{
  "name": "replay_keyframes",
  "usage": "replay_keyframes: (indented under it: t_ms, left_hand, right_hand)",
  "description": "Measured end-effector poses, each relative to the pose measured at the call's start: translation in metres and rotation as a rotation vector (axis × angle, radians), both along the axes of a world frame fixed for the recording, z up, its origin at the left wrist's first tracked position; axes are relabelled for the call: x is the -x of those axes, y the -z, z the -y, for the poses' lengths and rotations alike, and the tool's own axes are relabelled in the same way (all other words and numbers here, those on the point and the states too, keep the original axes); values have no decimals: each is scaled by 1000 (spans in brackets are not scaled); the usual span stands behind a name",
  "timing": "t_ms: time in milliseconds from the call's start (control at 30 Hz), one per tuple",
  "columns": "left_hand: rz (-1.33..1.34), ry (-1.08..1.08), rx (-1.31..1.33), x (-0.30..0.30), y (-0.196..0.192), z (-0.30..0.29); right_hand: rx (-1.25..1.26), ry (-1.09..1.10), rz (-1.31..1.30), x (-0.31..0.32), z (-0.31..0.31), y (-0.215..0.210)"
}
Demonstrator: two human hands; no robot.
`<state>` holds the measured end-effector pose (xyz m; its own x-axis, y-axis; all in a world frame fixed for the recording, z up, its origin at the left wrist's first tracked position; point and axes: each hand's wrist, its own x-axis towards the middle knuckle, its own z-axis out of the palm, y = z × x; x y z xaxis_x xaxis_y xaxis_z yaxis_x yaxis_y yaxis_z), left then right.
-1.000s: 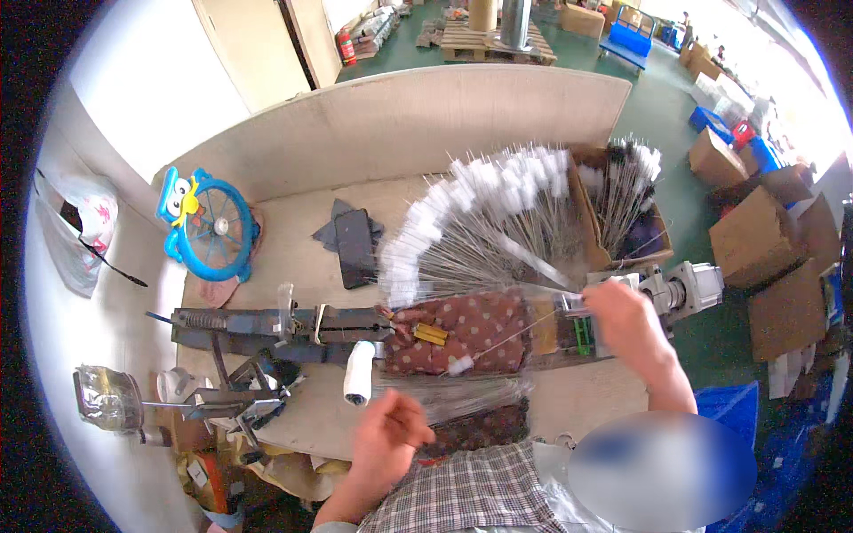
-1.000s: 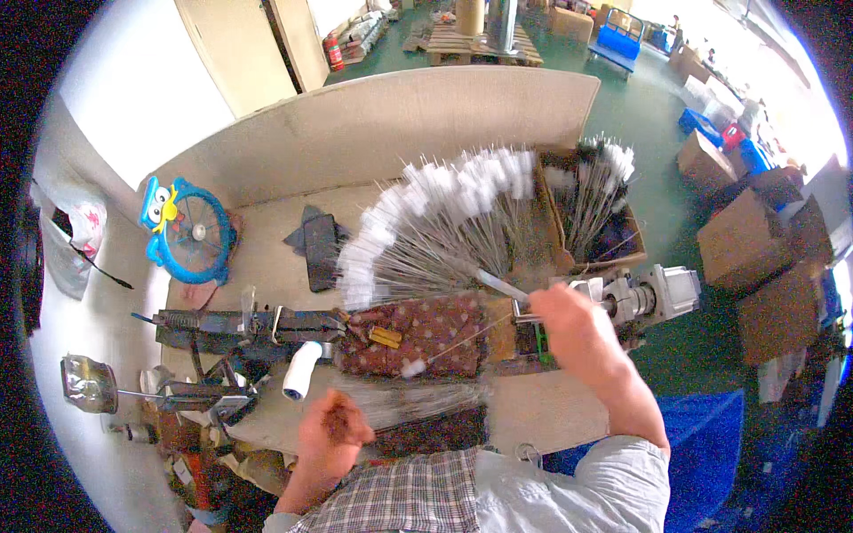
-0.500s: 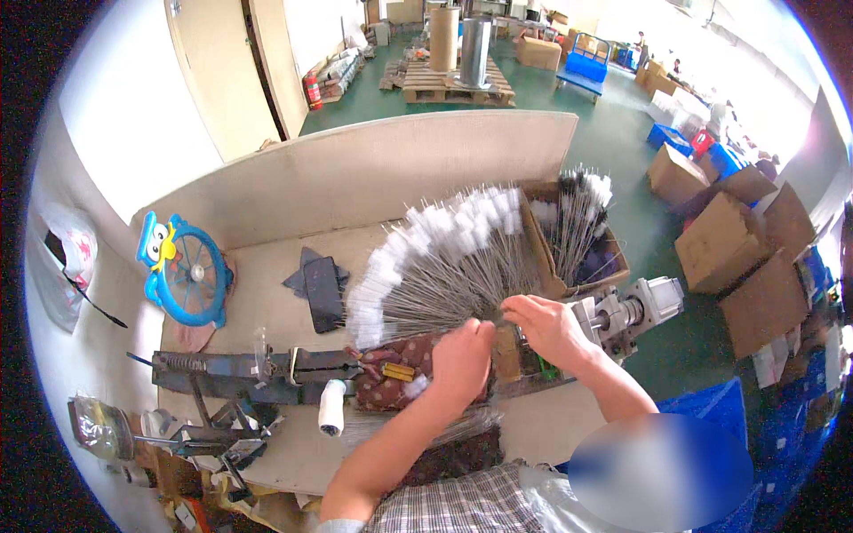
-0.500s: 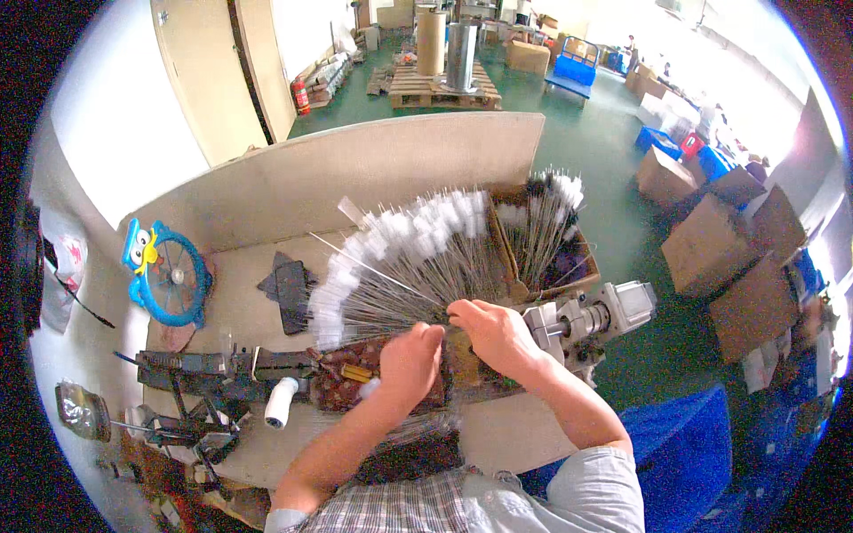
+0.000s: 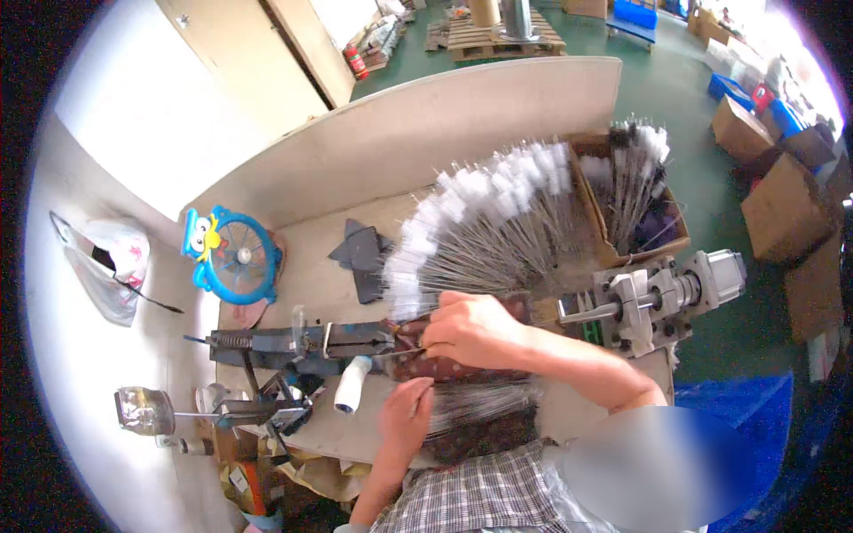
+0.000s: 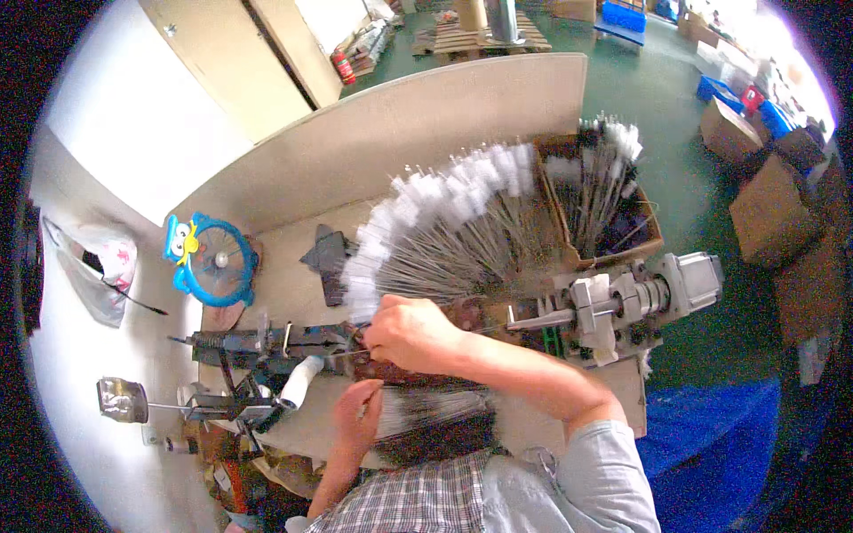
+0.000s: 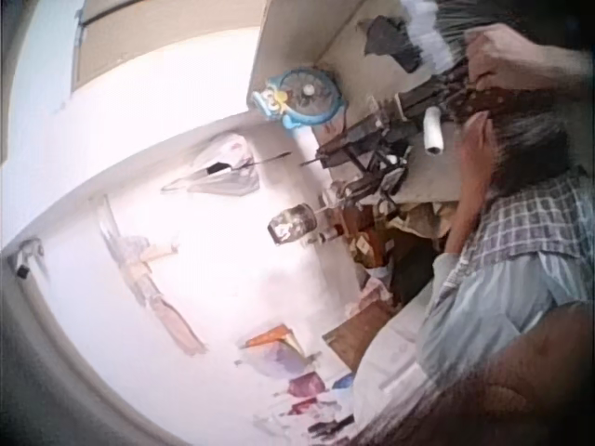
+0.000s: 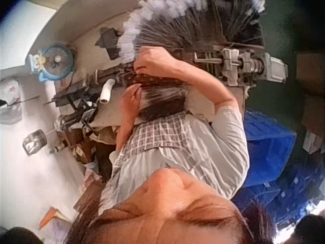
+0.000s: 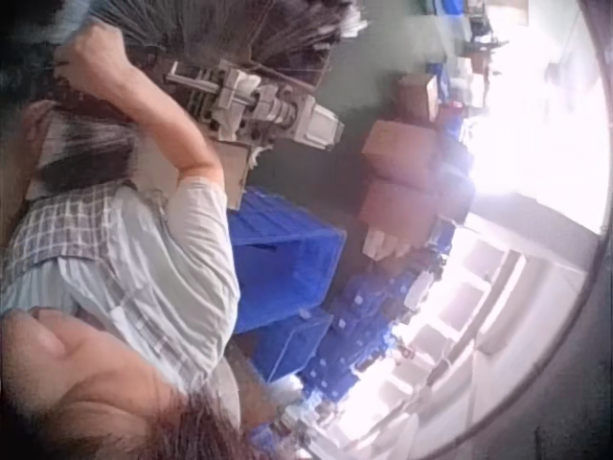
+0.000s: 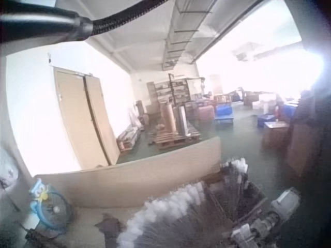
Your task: Assembling components of industrial brushes using a manual press tool.
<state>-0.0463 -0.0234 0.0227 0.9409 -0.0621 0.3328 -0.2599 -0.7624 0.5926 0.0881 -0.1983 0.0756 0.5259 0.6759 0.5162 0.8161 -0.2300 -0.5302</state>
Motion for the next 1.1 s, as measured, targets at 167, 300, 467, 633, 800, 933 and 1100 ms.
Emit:
replay_keyframes:
  t_ms: [167, 300, 467, 633, 800, 933, 1100]
  left_hand:
    - [-358, -368, 812, 9, 5, -28]
    - [-364, -438, 1190, 4, -8, -42]
    - [-462, -243, 937, -20, -2, -24]
    - [-471, -305, 354, -31, 15, -31]
    - [-491, -215, 777, -30, 29, -21]
    - [-503, -212, 1553, -29, 30, 10]
    - [-387, -245, 708, -33, 39, -6]
  right_hand:
    - [99, 150, 7, 0, -48, 27]
    - [167, 159, 2, 3, -63, 24]
    - [188, 197, 31, 5, -64, 19]
    - [273, 135, 67, 4, -53, 18]
    - [-28, 230, 93, 24, -19, 3]
    - [29, 113, -58, 46, 7, 28]
    - [151, 230, -19, 27, -26, 70]
